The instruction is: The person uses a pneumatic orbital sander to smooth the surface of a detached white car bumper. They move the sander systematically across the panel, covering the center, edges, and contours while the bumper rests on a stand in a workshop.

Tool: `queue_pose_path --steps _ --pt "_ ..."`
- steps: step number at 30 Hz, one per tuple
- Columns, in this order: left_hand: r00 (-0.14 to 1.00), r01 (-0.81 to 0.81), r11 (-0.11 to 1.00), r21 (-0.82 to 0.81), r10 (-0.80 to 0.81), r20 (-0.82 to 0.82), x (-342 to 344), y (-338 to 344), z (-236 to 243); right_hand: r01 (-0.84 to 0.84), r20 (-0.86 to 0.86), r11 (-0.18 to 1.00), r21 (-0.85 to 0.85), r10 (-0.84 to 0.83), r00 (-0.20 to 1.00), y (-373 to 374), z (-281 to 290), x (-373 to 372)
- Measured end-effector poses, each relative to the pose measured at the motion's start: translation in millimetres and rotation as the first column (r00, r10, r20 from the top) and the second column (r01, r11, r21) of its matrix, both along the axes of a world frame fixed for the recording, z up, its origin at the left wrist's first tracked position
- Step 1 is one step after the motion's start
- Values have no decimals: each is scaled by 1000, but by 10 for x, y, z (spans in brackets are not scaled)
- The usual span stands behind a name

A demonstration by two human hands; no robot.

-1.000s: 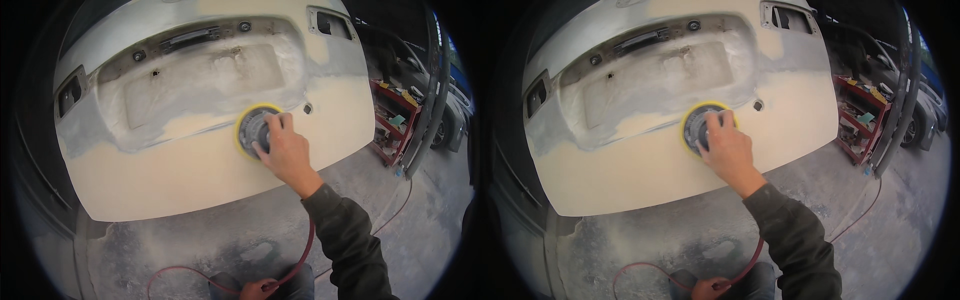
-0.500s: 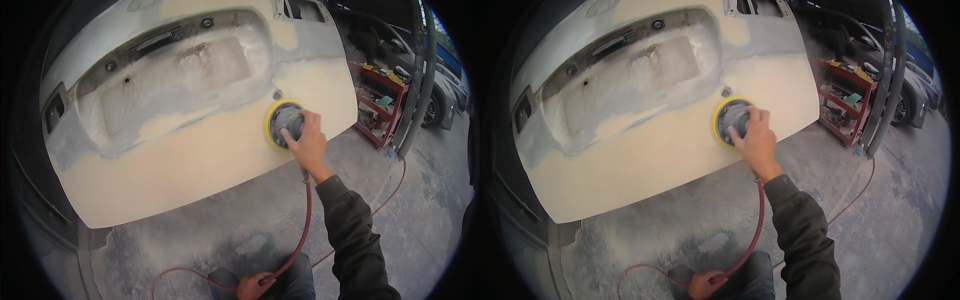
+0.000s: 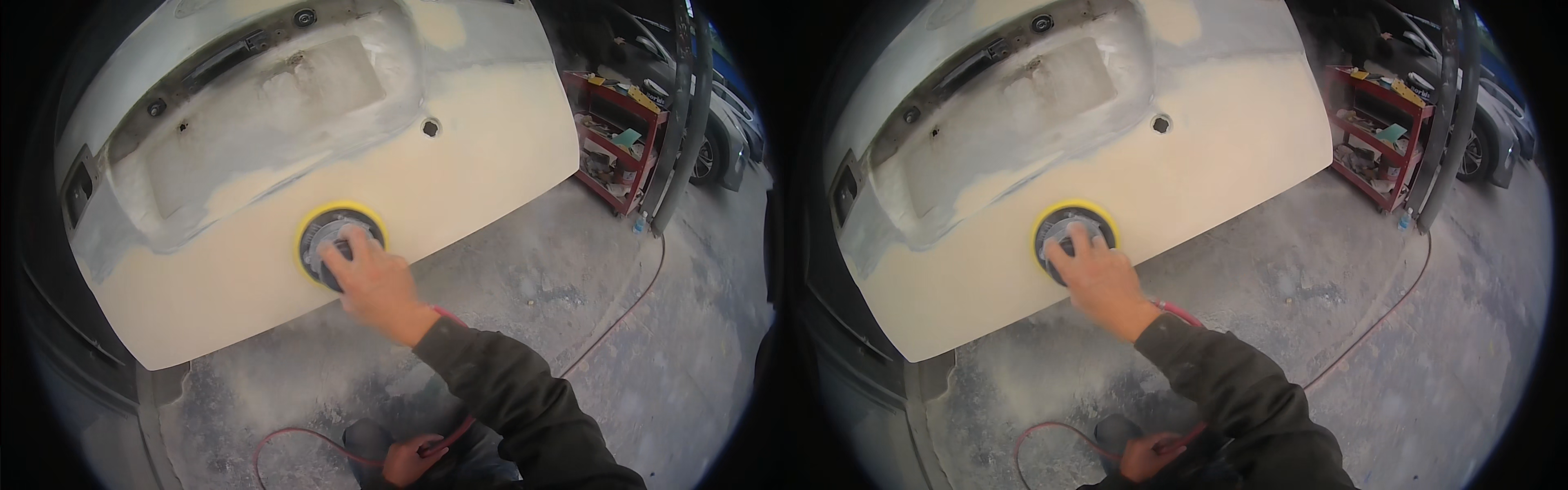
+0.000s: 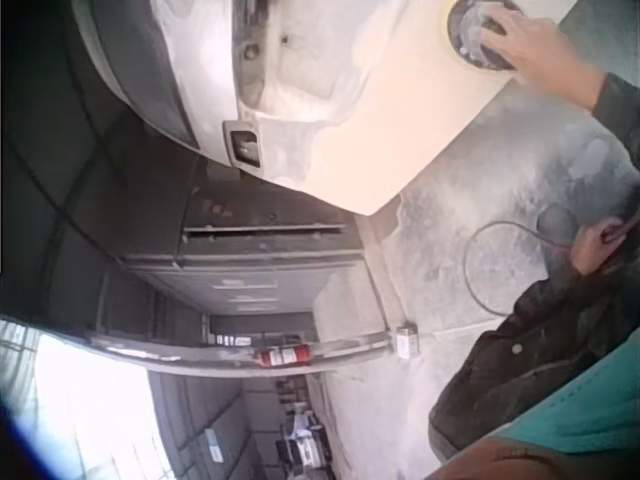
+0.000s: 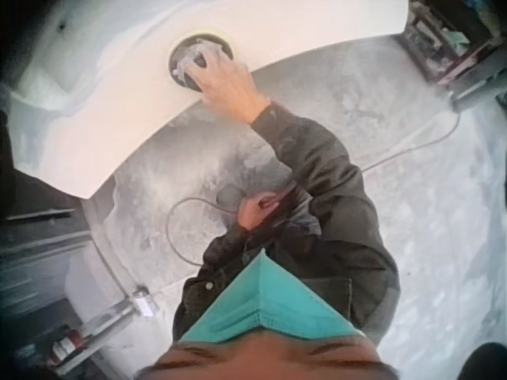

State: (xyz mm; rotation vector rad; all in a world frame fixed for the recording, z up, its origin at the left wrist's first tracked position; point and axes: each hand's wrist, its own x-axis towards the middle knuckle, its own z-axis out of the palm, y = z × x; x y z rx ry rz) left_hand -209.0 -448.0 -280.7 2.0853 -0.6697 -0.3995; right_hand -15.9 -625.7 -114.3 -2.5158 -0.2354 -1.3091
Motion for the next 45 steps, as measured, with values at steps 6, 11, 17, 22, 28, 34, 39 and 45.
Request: queue_pose_path --steps 6,11,17,22,28,34,39,45 --pt "998 53 998 -29 -52 38 34 28 -209 215 53 936 280 -239 970 -1289 -191 -346" --pt "997 66 998 -20 -65 36 49 84 -319 306 57 916 260 -331 942 -1543 -351 -410" --pt "996 84 995 -54 -85 -19 47 170 -343 92 -22 994 55 -91 996 -473 30 -181" --pt "998 57 989 -139 -57 8 112 103 -247 69 33 997 29 -70 997 -88 572 132" --pt "966 233 967 -104 -242 -91 176 52 -415 129 -67 992 -3 -129 989 -192 -169 -287" --pt "956 228 969 -95 -241 -165 194 27 -365 82 0 997 13 -82 997 37 381 66" --pt "989 76 971 -228 -102 -108 342 81 -120 95 15 995 -14 -95 995 204 624 191" --pt "983 155 974 -166 -169 -73 278 68 -405 129 5 991 26 -130 992 -164 -93 -208"
